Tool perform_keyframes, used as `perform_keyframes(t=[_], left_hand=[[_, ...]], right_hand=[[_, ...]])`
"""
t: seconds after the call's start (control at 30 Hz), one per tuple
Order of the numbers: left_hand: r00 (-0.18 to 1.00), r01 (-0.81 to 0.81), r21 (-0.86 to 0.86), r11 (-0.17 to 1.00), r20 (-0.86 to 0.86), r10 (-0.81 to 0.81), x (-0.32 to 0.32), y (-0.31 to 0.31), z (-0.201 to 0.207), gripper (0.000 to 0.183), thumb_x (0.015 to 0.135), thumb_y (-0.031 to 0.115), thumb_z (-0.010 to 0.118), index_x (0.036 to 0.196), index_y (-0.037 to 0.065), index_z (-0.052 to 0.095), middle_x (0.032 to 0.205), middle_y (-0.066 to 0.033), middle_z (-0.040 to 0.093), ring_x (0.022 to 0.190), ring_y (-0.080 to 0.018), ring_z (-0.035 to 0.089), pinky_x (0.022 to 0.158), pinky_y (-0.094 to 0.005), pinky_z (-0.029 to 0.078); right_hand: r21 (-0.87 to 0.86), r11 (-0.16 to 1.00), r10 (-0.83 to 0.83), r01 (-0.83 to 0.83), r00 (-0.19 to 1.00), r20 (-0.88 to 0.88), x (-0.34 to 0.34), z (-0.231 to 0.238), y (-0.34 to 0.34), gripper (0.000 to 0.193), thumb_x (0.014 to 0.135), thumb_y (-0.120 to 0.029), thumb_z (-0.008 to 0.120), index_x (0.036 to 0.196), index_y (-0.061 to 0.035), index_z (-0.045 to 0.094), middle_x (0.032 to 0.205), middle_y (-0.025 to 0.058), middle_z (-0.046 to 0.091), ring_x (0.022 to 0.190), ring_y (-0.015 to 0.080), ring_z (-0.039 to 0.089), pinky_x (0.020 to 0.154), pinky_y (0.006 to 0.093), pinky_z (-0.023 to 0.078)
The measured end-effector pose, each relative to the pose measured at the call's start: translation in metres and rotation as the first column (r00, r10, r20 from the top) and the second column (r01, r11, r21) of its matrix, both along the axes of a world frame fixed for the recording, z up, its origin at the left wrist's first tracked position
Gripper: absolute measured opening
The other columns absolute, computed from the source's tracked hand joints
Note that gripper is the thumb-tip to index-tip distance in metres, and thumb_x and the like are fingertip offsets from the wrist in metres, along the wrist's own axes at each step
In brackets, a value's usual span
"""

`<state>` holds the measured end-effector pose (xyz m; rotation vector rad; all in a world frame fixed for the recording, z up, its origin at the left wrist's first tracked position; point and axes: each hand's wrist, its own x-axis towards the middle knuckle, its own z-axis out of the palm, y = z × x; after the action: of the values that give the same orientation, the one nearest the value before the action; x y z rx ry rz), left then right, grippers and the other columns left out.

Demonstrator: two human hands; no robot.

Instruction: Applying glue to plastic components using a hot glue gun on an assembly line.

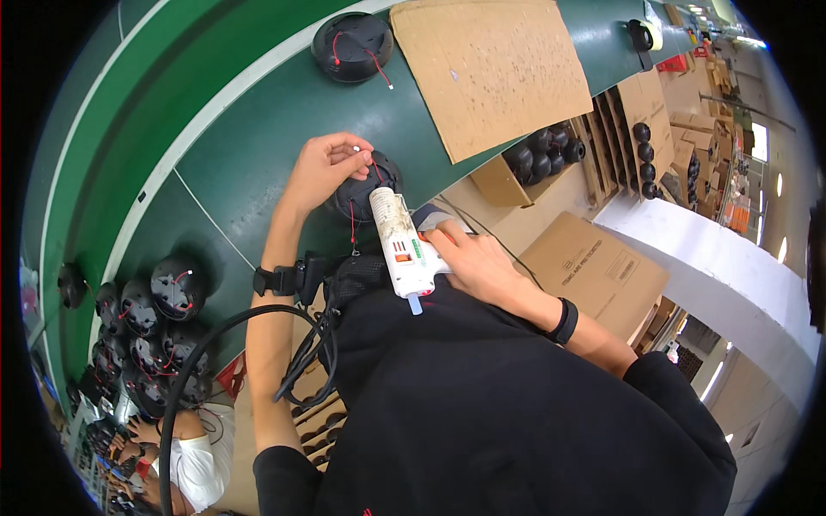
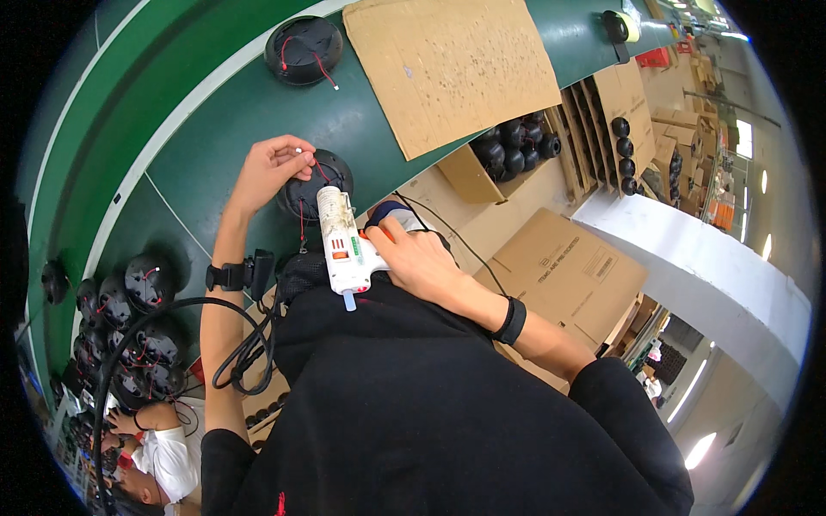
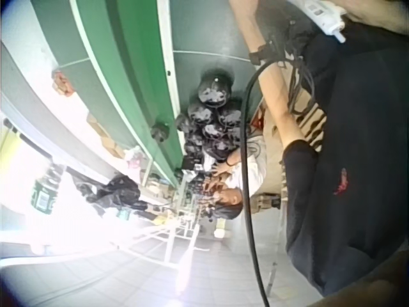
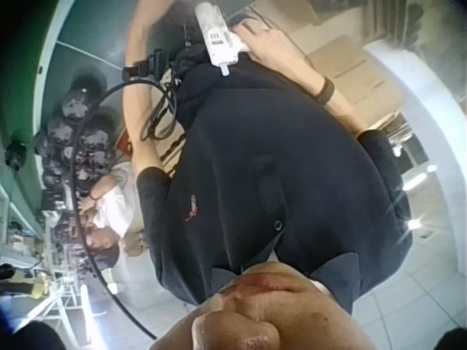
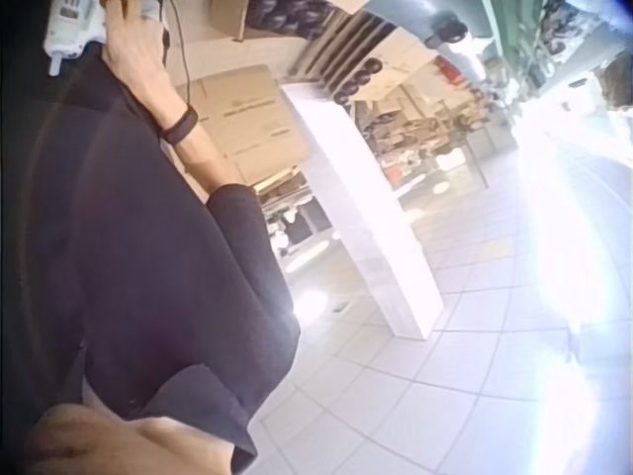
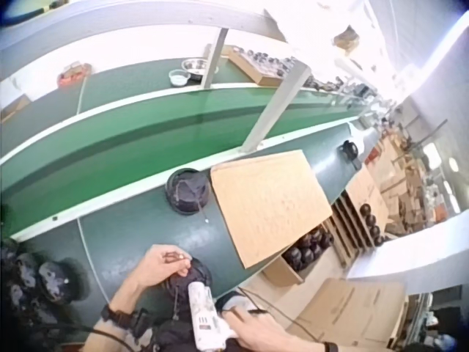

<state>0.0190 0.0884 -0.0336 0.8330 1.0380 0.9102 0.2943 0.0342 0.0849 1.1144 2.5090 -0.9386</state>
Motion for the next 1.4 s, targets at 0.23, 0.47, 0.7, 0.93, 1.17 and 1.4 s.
perform_keyframes(t=[0.23, 0.47, 0.7, 0.93, 1.17, 1.4], left_hand=[[1.0, -0.012, 0.004, 1.0, 0.005, 0.012, -0.001, -0.005, -0.002, 0.017, 0.093, 0.002, 0.067, 0.108, -0.006, 0.069, 0.093, -0.0098, 0.071, 0.083, -0.0136, 0.069, 0.075, -0.0268, 0.059], [0.999, -0.031, 0.005, 1.0, -0.01, 0.031, -0.003, -0.009, -0.002, 0.017, 0.093, 0.001, 0.066, 0.109, -0.005, 0.069, 0.095, -0.0118, 0.072, 0.085, -0.0145, 0.07, 0.076, -0.0274, 0.059], [0.997, -0.054, 0.018, 0.998, -0.057, 0.055, -0.005, -0.016, -0.002, 0.017, 0.093, 0.001, 0.065, 0.108, -0.005, 0.069, 0.095, -0.0118, 0.072, 0.085, -0.015, 0.07, 0.077, -0.0277, 0.059], [0.981, -0.077, 0.014, 0.997, -0.175, 0.079, -0.019, -0.031, 0.0, 0.017, 0.091, 0.001, 0.066, 0.106, -0.004, 0.07, 0.093, -0.0101, 0.072, 0.082, -0.0125, 0.069, 0.074, -0.0254, 0.057], [0.949, -0.061, 0.086, 0.994, -0.304, 0.085, -0.03, -0.054, 0.011, 0.011, 0.088, -0.002, 0.068, 0.097, -0.002, 0.073, 0.093, -0.0036, 0.066, 0.08, -0.0082, 0.061, 0.069, -0.0234, 0.053], [0.933, -0.053, 0.04, 0.998, -0.353, 0.064, -0.03, -0.072, 0.012, 0.011, 0.087, -0.003, 0.068, 0.097, -0.002, 0.073, 0.093, -0.0035, 0.065, 0.08, -0.0089, 0.061, 0.068, -0.0242, 0.053]], right_hand=[[0.016, 0.999, -0.032, 0.033, 0.999, -0.024, -0.006, -0.001, -0.005, 0.045, 0.078, -0.003, 0.063, 0.121, -0.0024, 0.05, 0.112, 0.019, 0.055, 0.069, 0.0396, 0.063, 0.061, 0.0491, 0.05], [-0.017, 0.997, -0.08, 0.08, 0.997, 0.002, -0.01, 0.002, -0.005, 0.041, 0.078, -0.002, 0.064, 0.116, -0.0009, 0.048, 0.109, 0.0241, 0.057, 0.074, 0.043, 0.064, 0.064, 0.0516, 0.051], [-0.053, 0.997, -0.056, 0.056, 0.998, 0.004, -0.003, -0.001, -0.006, 0.044, 0.076, -0.002, 0.065, 0.116, -0.0012, 0.047, 0.103, 0.0232, 0.058, 0.075, 0.0435, 0.064, 0.065, 0.0528, 0.051], [-0.043, 0.997, -0.071, 0.071, 0.997, 0.008, -0.001, -0.001, -0.006, 0.042, 0.075, -0.002, 0.066, 0.113, -0.0015, 0.048, 0.101, 0.0225, 0.059, 0.075, 0.0437, 0.064, 0.065, 0.0528, 0.051], [-0.037, 0.995, -0.089, 0.089, 0.996, 0.009, -0.001, 0.0, -0.004, 0.04, 0.076, -0.002, 0.065, 0.112, -0.0021, 0.048, 0.102, 0.0222, 0.059, 0.076, 0.0442, 0.064, 0.066, 0.053, 0.051], [-0.139, 0.962, -0.26, 0.237, 0.949, -0.178, 0.006, -0.005, 0.003, 0.042, 0.075, -0.003, 0.064, 0.117, -0.0025, 0.055, 0.104, 0.0224, 0.064, 0.084, 0.0454, 0.064, 0.074, 0.0514, 0.052]])
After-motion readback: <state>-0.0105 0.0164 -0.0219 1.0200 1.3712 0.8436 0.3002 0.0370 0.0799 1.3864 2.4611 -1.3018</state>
